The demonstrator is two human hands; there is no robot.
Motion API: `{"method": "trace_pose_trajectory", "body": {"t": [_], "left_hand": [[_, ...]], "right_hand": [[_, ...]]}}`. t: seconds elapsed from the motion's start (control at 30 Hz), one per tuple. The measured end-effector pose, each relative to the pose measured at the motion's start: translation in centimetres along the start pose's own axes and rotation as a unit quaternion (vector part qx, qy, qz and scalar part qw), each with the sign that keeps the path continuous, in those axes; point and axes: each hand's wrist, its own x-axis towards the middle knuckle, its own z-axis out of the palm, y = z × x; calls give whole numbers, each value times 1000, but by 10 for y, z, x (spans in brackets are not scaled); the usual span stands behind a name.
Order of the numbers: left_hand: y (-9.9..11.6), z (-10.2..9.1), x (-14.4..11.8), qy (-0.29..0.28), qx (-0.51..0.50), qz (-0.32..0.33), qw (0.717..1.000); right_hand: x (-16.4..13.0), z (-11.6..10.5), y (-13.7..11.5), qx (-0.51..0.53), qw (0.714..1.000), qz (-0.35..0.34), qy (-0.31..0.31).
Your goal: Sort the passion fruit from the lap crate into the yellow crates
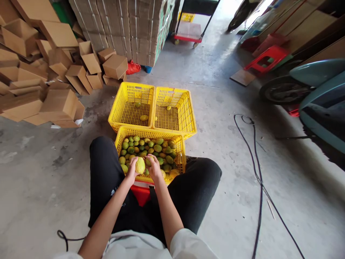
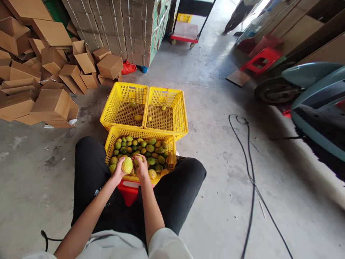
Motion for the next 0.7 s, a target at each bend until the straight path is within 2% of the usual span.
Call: {"method": "trace_pose_trajectory", "body": {"t": [0.2, 0.4, 0.7], "left_hand": [[2, 3, -3, 3, 2, -10, 1000], [-2, -1, 2, 17, 17, -5, 1000], [-5, -2, 6, 23, 32, -4, 999]], "right_hand": [[-5, -2, -3, -1, 999, 46, 17], [-11, 1, -7, -47, 998, 26, 36], [-8, -4, -6, -34, 998, 11, 59]]}}
